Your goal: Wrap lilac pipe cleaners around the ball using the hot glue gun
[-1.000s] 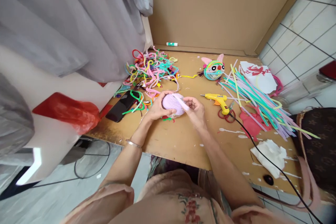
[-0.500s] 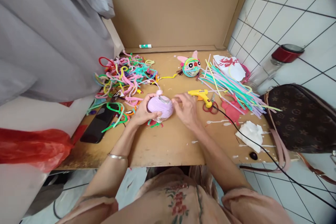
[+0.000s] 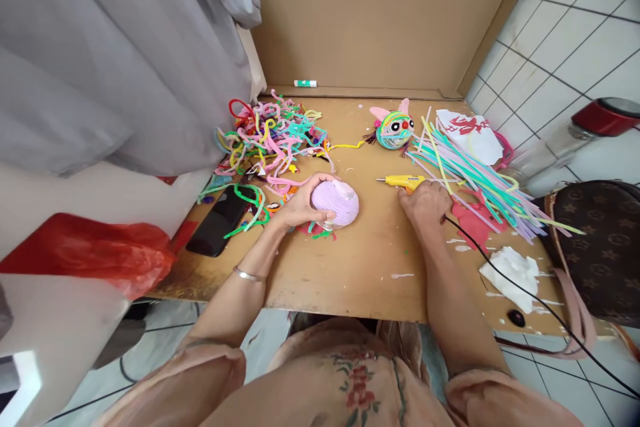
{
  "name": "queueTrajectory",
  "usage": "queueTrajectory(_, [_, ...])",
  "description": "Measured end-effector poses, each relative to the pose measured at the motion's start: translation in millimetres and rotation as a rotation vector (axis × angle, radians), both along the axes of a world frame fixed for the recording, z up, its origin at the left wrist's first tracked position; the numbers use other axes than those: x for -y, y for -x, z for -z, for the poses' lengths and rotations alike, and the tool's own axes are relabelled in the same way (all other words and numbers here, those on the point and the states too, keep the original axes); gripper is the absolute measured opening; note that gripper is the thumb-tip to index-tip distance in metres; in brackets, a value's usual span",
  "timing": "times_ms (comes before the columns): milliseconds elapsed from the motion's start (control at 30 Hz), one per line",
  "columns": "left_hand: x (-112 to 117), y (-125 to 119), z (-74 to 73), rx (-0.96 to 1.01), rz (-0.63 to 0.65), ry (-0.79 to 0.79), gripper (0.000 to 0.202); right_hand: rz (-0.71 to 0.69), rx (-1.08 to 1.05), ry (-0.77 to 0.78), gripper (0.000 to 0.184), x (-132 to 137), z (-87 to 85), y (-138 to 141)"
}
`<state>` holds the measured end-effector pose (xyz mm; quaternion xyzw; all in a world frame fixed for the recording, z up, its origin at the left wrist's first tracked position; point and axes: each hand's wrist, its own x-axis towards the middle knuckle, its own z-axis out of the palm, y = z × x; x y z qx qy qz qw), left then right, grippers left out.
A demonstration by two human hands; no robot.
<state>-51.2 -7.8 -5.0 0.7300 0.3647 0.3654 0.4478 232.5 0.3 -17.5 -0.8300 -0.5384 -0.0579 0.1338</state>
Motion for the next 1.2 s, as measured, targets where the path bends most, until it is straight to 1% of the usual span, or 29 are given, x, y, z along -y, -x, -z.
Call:
queueTrajectory(67, [-0.3, 0.2, 0.7, -0.002, 0.009, -0.008, 0.080, 0.010, -0.022, -0.058, 0.050, -2.0, 3.7, -4.1])
queueTrajectory(100, [-0.4, 0.1, 0.9, 0.004, 0.015, -0.007, 0.079, 0.010, -0.042, -0.110, 0.047, -2.5, 4.9, -6.0])
queueTrajectory(200, [0.0, -0.1, 0.5, 0.028, 0.032, 0.010, 0.077, -0.028, -0.162, -0.347, 0.040, -3.1, 2.8, -8.5])
queueTrajectory(267, [0.7, 0.0, -0.8, 0.026, 0.045, 0.024, 0.076, -0.077, -0.296, -0.479, 0.037, -3.5, -5.3, -6.5])
queueTrajectory(367, [1.9, 1.0, -4.0, -0.002, 0.053, 0.033, 0.076, -0.154, -0.461, -0.575, 0.036, -4.9, -25.5, 1.7])
queueTrajectory(433, [2.2, 2.1, -5.9, -0.002, 0.056, 0.044, 0.078, -0.213, -0.483, -0.622, 0.037, -5.0, -38.7, 9.2])
queueTrajectory(500, [1.9, 3.4, -6.7, 0.010, 0.073, 0.061, 0.079, -0.286, -0.467, -0.662, 0.037, -3.1, -46.1, 16.4])
queueTrajectory(533, [1.5, 4.2, -6.5, 0.019, 0.081, 0.065, 0.079, -0.320, -0.461, -0.675, 0.036, -1.3, -46.7, 19.6])
queueTrajectory(600, [0.2, 6.0, -4.9, 0.036, 0.095, 0.066, 0.080, -0.355, -0.470, -0.691, 0.035, 3.5, -41.7, 24.6])
queueTrajectory(733, [-2.3, 10.2, 0.0, 0.063, 0.118, 0.066, 0.081, -0.350, -0.494, -0.663, 0.035, 12.6, -22.6, 30.8])
queueTrajectory(800, [-2.5, 11.4, 1.3, 0.073, 0.120, 0.072, 0.081, -0.361, -0.474, -0.665, 0.036, 15.4, -17.9, 33.8])
queueTrajectory(900, [-1.9, 11.3, 1.8, 0.084, 0.118, 0.082, 0.079, -0.394, -0.433, -0.677, 0.034, 18.8, -19.3, 39.1])
queueTrajectory(1067, [-2.6, 8.9, 4.1, 0.115, 0.132, 0.070, 0.077, -0.467, -0.357, -0.627, 0.034, 25.1, -25.2, 44.5])
queueTrajectory(1200, [-3.4, 8.3, 4.6, 0.119, 0.117, 0.055, 0.077, -0.466, -0.327, -0.650, 0.034, 27.1, -26.9, 43.3])
